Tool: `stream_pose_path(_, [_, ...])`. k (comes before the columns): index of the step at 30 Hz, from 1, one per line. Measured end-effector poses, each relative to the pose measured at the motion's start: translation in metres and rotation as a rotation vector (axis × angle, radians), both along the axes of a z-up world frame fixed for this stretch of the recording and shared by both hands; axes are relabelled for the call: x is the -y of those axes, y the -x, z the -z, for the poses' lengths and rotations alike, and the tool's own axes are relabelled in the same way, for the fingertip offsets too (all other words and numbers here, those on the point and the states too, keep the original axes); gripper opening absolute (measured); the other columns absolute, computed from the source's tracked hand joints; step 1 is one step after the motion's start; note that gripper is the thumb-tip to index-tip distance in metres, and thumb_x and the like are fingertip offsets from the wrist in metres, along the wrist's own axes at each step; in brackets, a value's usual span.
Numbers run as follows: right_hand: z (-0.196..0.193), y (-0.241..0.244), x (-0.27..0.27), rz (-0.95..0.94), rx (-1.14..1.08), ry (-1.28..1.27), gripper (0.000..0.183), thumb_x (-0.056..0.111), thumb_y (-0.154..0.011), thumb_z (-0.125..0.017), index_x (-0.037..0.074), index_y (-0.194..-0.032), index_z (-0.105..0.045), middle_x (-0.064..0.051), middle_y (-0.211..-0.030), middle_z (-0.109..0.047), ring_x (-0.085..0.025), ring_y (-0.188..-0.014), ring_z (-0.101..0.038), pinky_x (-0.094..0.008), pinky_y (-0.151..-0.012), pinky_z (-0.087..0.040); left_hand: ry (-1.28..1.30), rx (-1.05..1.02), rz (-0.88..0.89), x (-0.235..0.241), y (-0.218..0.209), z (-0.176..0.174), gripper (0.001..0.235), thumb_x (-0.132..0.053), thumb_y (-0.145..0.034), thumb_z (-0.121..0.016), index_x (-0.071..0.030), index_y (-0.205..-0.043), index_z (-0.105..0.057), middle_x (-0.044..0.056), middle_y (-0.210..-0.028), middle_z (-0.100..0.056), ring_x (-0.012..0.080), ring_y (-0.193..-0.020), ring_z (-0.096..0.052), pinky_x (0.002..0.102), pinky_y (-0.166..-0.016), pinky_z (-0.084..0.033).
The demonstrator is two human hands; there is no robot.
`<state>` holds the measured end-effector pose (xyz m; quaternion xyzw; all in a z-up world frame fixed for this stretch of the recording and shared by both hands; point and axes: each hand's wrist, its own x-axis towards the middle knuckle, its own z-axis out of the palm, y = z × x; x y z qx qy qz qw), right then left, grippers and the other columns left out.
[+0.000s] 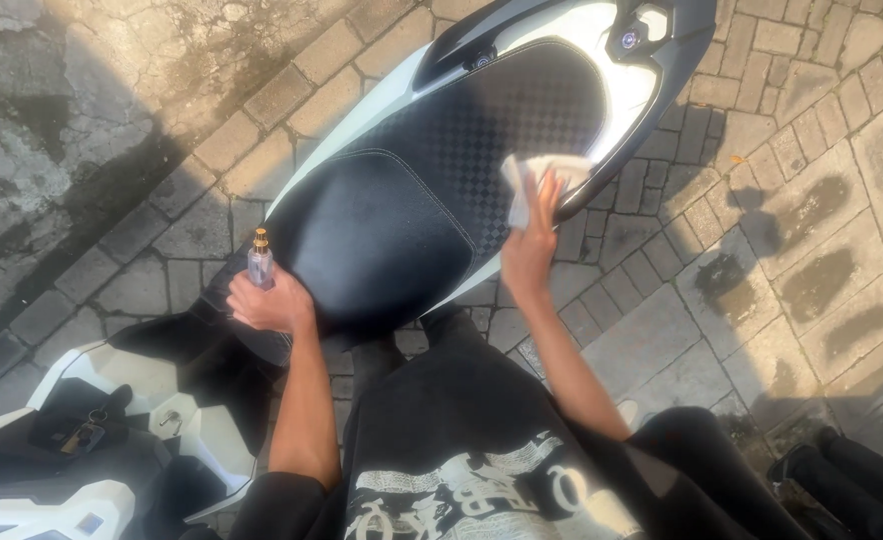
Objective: The person cleans the seat of a white motorcycle using a spray bottle and a white cloth. They repeatedly spray the cleaning solution onto the black seat and wipe it down thoroughly, covering the entire surface area.
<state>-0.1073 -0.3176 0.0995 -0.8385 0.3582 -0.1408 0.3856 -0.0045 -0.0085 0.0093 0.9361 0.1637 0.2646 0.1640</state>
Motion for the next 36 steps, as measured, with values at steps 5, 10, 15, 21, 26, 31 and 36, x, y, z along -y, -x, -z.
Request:
stream_pose_path(5, [-0.009, 0.037, -0.084, 0.179, 0.006, -0.272, 0.063, -0.013, -0.097, -0.041, 0.005, -0.157, -0.036, -0.027, -0.159, -0.028, -0.043, -0.146, -0.025, -0.054, -0.120, -0.026, 0.004, -0.013, 0.012, -0.003, -0.002, 0.003, 0.028, -0.009, -0.070, -0.085, -0.011, -0.082, -0.059, 0.002, -0.075, -0.059, 0.0260, -0.076, -0.061, 0.039, -0.071, -0.043])
stream_pose_path(10, [0.017, 0.077, -0.066, 0.582, -0.122, -0.628, 0.046, 0.035, -0.109, -0.048, -0.002, -0.129, -0.065, -0.021, -0.117, -0.070, -0.030, -0.102, -0.073, -0.044, -0.092, -0.056, 0.011, -0.025, 0.007, -0.003, 0.000, 0.007, 0.027, -0.007, -0.070, -0.084, -0.010, -0.082, -0.060, 0.003, -0.075, -0.060, 0.0261, -0.075, -0.061, 0.038, -0.071, -0.043])
stream_pose_path(15, [-0.064, -0.005, 0.004, 0.745, 0.526, -0.331, 0.037, 0.037, -0.104, -0.064, 0.001, -0.107, -0.070, -0.015, -0.098, -0.069, -0.013, -0.089, -0.058, -0.033, -0.094, -0.047, 0.016, -0.044, 0.000, -0.002, -0.001, 0.000, 0.028, -0.009, -0.071, -0.084, -0.011, -0.083, -0.058, 0.003, -0.076, -0.057, 0.0255, -0.076, -0.059, 0.038, -0.073, -0.042])
stream_pose_path(21, [0.009, -0.105, 0.117, -0.130, 0.008, 0.248, 0.040, 0.010, -0.114, -0.050, 0.005, -0.154, -0.052, -0.015, -0.164, -0.031, -0.038, -0.152, -0.013, -0.053, -0.123, -0.003, -0.002, -0.061, 0.006, -0.008, 0.000, 0.010, 0.027, -0.011, -0.072, -0.083, -0.011, -0.085, -0.059, 0.002, -0.078, -0.059, 0.0260, -0.077, -0.060, 0.039, -0.074, -0.043])
stream_pose_path(26, [0.055, -0.089, 0.030, -0.286, -0.115, 0.535, 0.072, 0.000, -0.105, -0.057, 0.024, -0.162, -0.021, -0.012, -0.171, -0.012, -0.039, -0.158, -0.005, -0.063, -0.128, -0.002, -0.029, -0.092, 0.015, -0.005, -0.002, 0.001, 0.025, -0.013, -0.075, -0.083, -0.011, -0.084, -0.059, 0.003, -0.079, -0.056, 0.0238, -0.076, -0.054, 0.037, -0.076, -0.041])
stream_pose_path(31, [0.032, -0.048, -0.050, -0.537, -0.144, 0.300, 0.084, -0.005, -0.093, -0.059, 0.028, -0.162, -0.023, -0.007, -0.172, -0.013, -0.034, -0.161, -0.011, -0.060, -0.132, 0.002, -0.055, -0.110, 0.046, -0.002, -0.005, -0.008, 0.025, -0.012, -0.079, -0.083, -0.008, -0.083, -0.059, 0.006, -0.080, -0.055, 0.0262, -0.076, -0.050, 0.037, -0.080, -0.041])
stream_pose_path(36, [-0.039, -0.027, -0.072, -0.571, -0.272, -0.620, 0.054, -0.002, -0.096, -0.040, 0.013, -0.146, -0.052, -0.008, -0.163, -0.037, -0.040, -0.155, -0.013, -0.059, -0.123, -0.014, -0.073, -0.115, 0.042, -0.001, -0.003, -0.011, 0.023, -0.013, -0.079, -0.082, -0.007, -0.083, -0.061, 0.006, -0.081, -0.056, 0.0261, -0.076, -0.050, 0.036, -0.079, -0.041])
